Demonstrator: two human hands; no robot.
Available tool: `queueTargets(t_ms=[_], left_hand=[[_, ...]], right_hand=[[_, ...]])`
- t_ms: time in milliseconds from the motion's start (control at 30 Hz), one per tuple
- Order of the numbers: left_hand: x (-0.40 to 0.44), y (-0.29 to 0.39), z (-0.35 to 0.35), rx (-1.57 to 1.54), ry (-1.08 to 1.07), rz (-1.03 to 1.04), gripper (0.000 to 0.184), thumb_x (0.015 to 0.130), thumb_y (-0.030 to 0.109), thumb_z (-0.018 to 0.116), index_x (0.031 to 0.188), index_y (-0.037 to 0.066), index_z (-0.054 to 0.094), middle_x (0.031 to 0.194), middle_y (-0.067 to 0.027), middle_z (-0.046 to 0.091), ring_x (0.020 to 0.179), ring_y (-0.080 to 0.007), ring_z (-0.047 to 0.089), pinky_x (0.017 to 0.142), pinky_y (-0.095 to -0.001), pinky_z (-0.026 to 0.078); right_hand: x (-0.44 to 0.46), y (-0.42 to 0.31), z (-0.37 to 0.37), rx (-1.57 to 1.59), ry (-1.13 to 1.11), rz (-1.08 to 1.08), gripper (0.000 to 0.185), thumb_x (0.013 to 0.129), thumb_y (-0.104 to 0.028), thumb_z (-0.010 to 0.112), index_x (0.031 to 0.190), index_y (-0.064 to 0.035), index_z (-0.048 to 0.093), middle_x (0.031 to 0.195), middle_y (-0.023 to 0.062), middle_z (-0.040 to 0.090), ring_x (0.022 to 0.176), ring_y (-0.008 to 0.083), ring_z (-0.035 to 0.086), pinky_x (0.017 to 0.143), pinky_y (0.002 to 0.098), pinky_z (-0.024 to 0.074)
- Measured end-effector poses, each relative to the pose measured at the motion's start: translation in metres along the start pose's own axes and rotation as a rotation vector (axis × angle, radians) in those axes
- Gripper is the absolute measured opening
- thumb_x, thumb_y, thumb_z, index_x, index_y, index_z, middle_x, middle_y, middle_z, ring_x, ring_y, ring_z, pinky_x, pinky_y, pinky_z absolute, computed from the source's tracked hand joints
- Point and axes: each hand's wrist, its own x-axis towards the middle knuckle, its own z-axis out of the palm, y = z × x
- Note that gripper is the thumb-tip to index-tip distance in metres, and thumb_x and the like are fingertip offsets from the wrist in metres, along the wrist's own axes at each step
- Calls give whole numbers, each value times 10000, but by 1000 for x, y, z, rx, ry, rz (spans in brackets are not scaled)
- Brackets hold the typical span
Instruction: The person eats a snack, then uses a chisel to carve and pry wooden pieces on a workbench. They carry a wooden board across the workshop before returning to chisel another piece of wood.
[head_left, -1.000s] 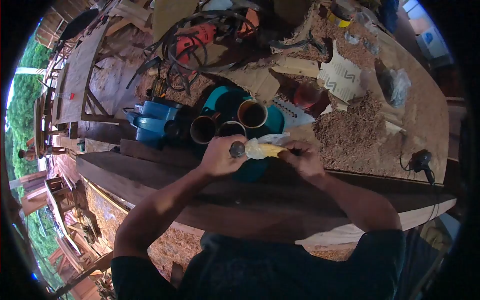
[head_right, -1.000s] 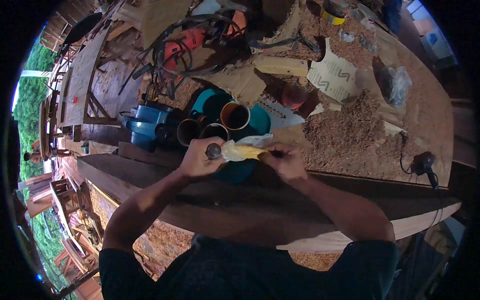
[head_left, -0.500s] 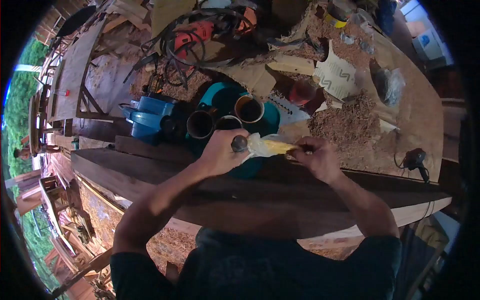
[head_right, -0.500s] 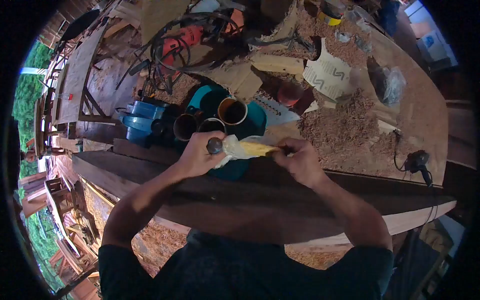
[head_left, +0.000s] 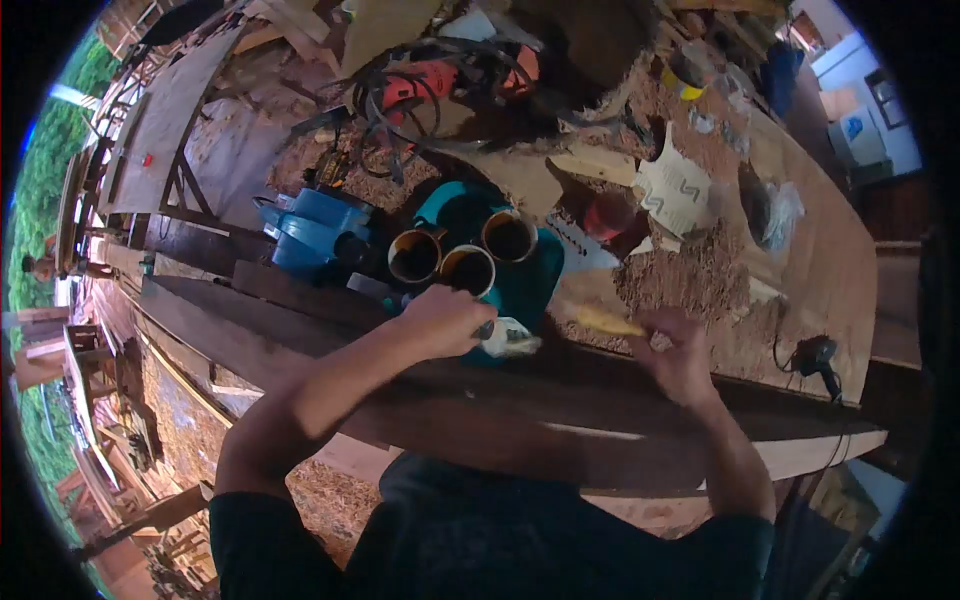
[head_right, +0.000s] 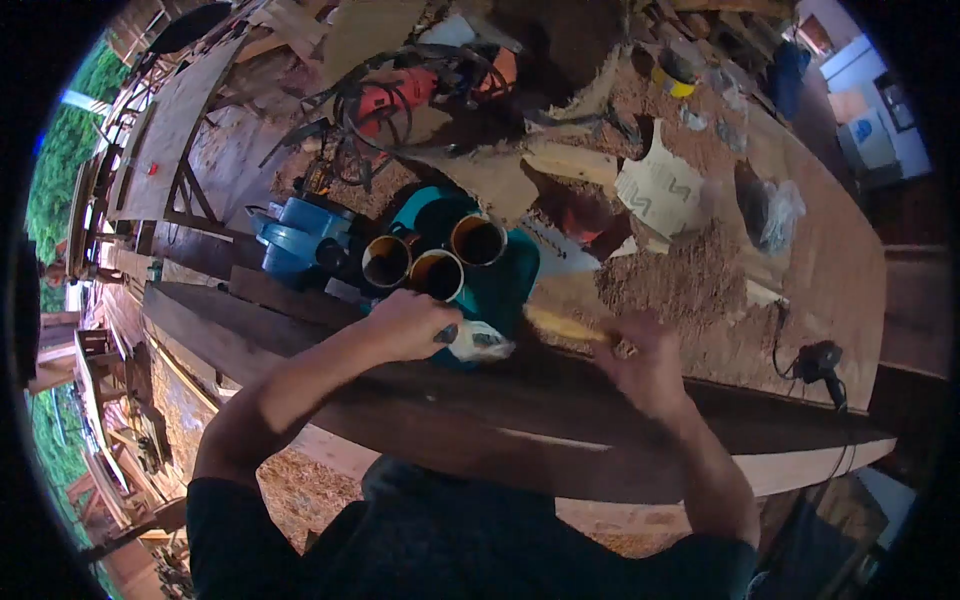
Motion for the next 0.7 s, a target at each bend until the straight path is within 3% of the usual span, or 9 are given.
queueTargets(t_ms=[100, 200, 233, 333, 400, 467, 500, 567, 700], left_hand=[[-2, 0, 7, 35, 11, -42, 262, 802, 245, 739, 1032, 126, 700, 980, -140, 718, 893, -335, 705, 747, -464, 566], [-15, -1, 8, 5, 175, 102, 307, 795, 263, 740, 1054, 104, 696, 999, -148, 706, 886, -337, 700, 723, -465, 566], [-22, -1, 7, 23, 366, 240, 397, 786, 240, 733, 1150, 99, 656, 991, -134, 682, 875, -344, 691, 711, -466, 561], [-58, 32, -35, 56, 315, 60, 483, 767, 206, 722, 1222, 105, 598, 952, -108, 645, 856, -329, 685, 693, -457, 554], [-89, 40, -49, 47, 506, 26, 503, 753, 187, 711, 1229, 103, 572, 924, -96, 622, 843, -318, 684, 681, -448, 550], [-132, 40, -51, 37, 691, -19, 507, 734, 169, 706, 1215, 97, 564, 902, -83, 606, 827, -307, 681, 671, -435, 546], [-157, 39, -51, 39, 780, -40, 500, 722, 161, 706, 1197, 93, 570, 894, -74, 602, 818, -302, 678, 667, -427, 544], [-218, 43, -52, 45, 684, -175, 390, 723, 153, 738, 1091, 88, 626, 883, -75, 633, 817, -320, 671, 660, -421, 530], [-314, 29, 21, -440, 899, -532, 217, 780, 162, 768, 932, 55, 656, 772, -114, 641, 718, -271, 643, 622, -404, 494]], right_hand=[[2, -52, -28, 183, -28, -169, 130, 758, -76, 765, 883, -73, 732, 853, 82, 707, 771, 271, 658, 753, 393, 495], [-3, -102, -39, 538, -57, -422, 108, 801, -181, 777, 863, -99, 747, 830, 45, 705, 759, 205, 654, 798, 403, 479], [-3, -117, -39, 614, -82, -500, 119, 804, -198, 777, 868, -100, 754, 852, 44, 698, 767, 199, 648, 814, 409, 475], [5, -149, -39, 832, -228, -705, 130, 836, -236, 768, 868, -110, 761, 880, 53, 709, 767, 179, 636, 894, 446, 446], [9, -156, -34, 984, -387, -781, 129, 885, -246, 748, 846, -122, 749, 847, 74, 763, 737, 165, 634, 992, 497, 400], [7, -190, 4, 1158, -287, -854, 115, 928, -236, 717, 945, -126, 743, 954, 72, 733, 805, 180, 627, 1049, 502, 365], [8, -205, 10, 1185, -371, -841, 138, 954, -215, 698, 1051, -127, 741, 986, 71, 733, 829, 192, 622, 1088, 518, 329], [2, -235, 22, 1196, -472, -851, 203, 975, -186, 683, 1161, -124, 735, 1010, 70, 733, 854, 202, 618, 1124, 534, 300], [6, -297, 72, 1220, -616, -887, 195, 960, -162, 702, 1141, -104, 742, 1001, 73, 730, 860, 186, 617, 1096, 520, 339]])
